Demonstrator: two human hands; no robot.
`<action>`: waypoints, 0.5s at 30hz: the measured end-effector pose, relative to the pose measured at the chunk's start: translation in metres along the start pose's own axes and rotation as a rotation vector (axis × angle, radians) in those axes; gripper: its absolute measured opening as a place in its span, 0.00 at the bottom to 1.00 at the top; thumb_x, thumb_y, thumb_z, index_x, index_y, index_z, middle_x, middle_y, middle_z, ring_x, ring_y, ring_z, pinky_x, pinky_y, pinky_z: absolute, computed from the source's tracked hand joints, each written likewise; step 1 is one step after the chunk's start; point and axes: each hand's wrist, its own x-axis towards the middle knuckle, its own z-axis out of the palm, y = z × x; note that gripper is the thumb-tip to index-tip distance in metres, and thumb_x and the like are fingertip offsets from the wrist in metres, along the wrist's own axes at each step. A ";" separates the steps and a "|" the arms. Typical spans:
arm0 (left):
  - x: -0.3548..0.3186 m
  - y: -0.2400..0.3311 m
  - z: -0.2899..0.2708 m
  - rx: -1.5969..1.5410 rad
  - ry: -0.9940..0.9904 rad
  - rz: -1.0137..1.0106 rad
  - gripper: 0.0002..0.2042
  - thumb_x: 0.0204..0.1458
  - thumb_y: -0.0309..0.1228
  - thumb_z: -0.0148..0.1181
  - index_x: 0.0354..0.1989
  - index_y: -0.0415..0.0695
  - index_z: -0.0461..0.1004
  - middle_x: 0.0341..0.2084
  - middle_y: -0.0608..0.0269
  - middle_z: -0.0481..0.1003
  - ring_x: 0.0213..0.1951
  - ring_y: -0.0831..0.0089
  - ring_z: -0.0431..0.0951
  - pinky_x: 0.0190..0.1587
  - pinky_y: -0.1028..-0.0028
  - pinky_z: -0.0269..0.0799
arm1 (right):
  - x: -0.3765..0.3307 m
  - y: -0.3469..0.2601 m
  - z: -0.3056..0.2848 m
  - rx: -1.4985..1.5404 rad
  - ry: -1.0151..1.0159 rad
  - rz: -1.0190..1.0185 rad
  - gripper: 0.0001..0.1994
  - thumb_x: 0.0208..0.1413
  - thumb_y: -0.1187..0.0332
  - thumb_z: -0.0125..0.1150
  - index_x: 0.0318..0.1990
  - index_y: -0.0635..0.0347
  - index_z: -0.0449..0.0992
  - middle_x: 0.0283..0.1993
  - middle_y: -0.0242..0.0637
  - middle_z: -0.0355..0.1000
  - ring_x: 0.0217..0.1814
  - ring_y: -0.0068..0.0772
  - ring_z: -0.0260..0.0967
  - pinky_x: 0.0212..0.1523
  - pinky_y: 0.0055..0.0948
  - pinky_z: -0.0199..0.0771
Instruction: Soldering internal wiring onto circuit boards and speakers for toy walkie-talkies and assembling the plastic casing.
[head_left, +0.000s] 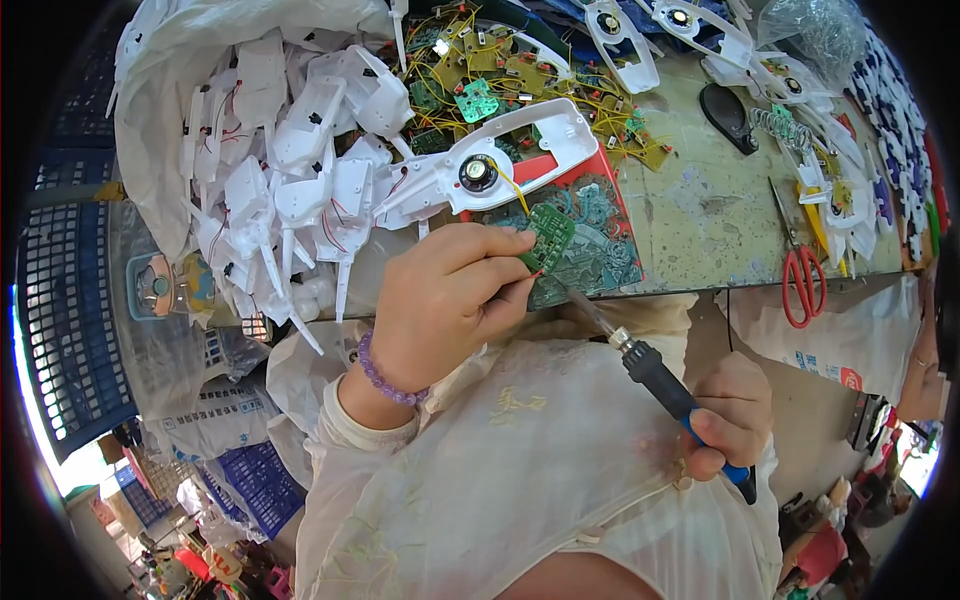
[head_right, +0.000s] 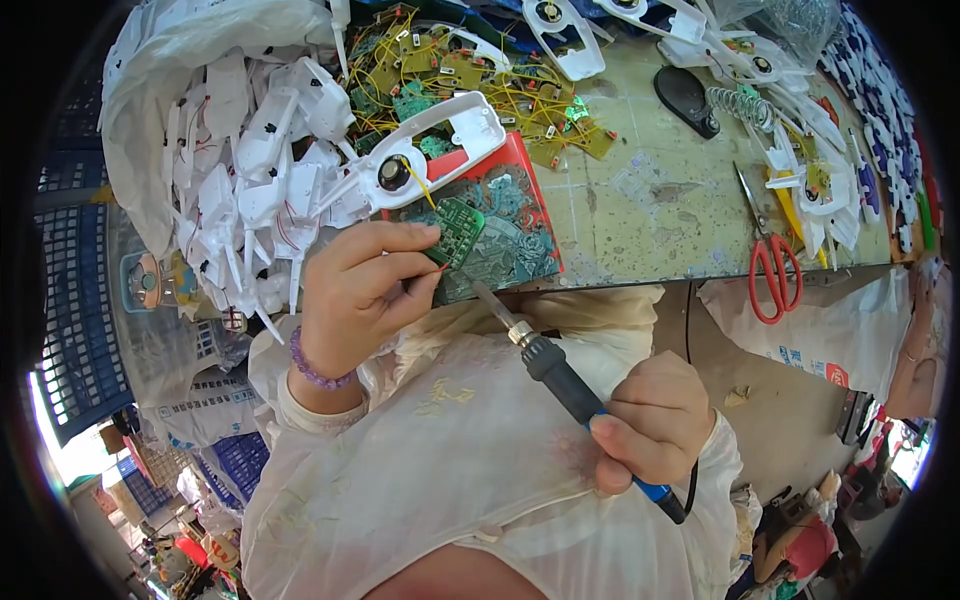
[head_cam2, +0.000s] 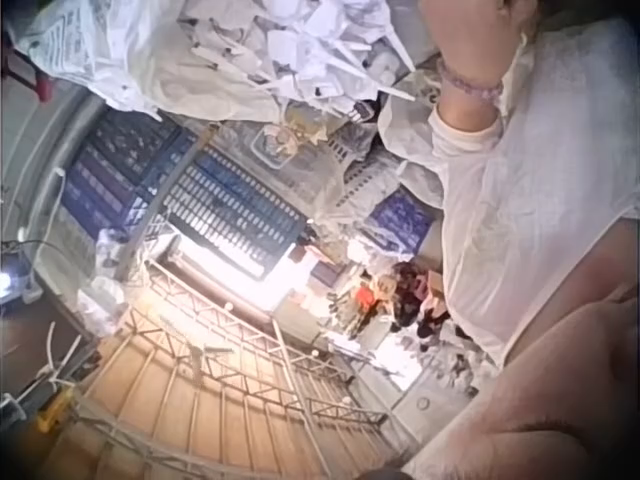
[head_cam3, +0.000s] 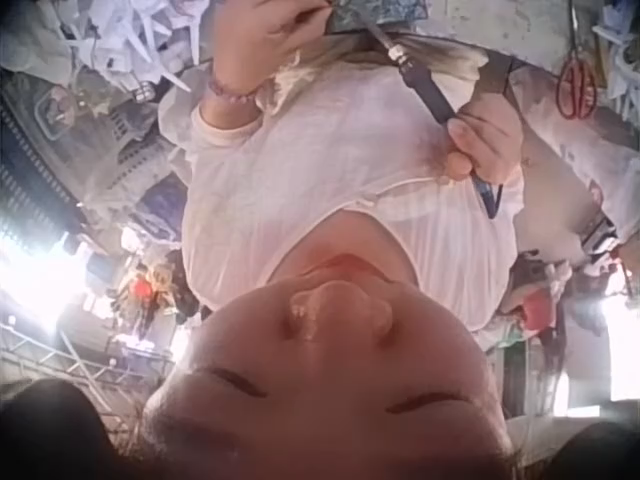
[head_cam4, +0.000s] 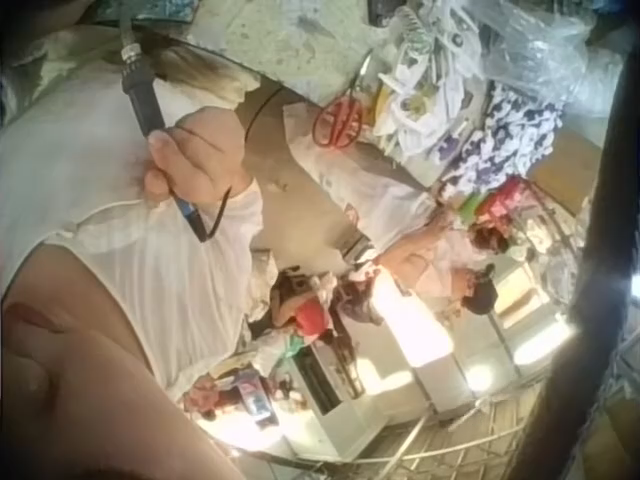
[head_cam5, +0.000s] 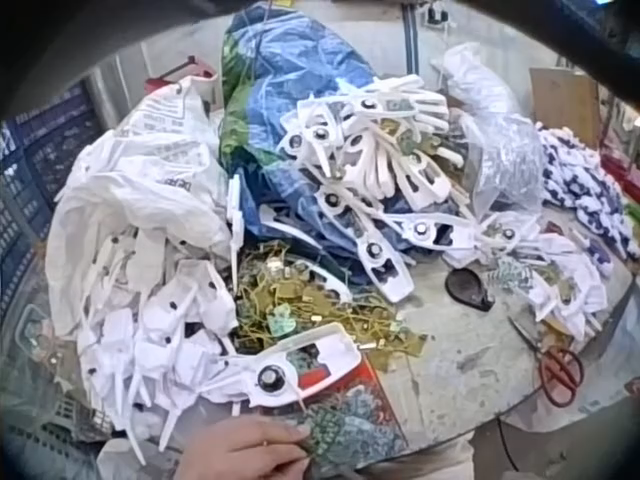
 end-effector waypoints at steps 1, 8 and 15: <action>0.000 0.000 0.000 0.001 -0.002 -0.002 0.07 0.35 0.25 0.65 0.24 0.43 0.74 0.34 0.66 0.77 0.33 0.67 0.77 0.33 0.72 0.74 | 0.000 0.001 0.000 0.002 0.001 0.002 0.15 0.57 0.60 0.50 0.35 0.67 0.70 0.18 0.32 0.65 0.13 0.23 0.57 0.09 0.23 0.50; 0.000 -0.002 0.001 0.018 -0.013 0.014 0.07 0.36 0.25 0.65 0.25 0.43 0.75 0.34 0.67 0.77 0.34 0.68 0.77 0.33 0.72 0.74 | 0.001 0.004 0.003 0.045 -0.037 0.011 0.13 0.56 0.63 0.51 0.38 0.68 0.69 0.18 0.32 0.65 0.13 0.23 0.58 0.09 0.23 0.49; -0.001 -0.003 0.000 0.015 -0.009 0.016 0.07 0.35 0.25 0.66 0.25 0.43 0.75 0.34 0.67 0.77 0.34 0.68 0.77 0.33 0.72 0.74 | 0.001 0.005 0.010 0.011 0.026 -0.006 0.12 0.55 0.65 0.52 0.36 0.67 0.70 0.17 0.31 0.64 0.12 0.23 0.57 0.09 0.23 0.49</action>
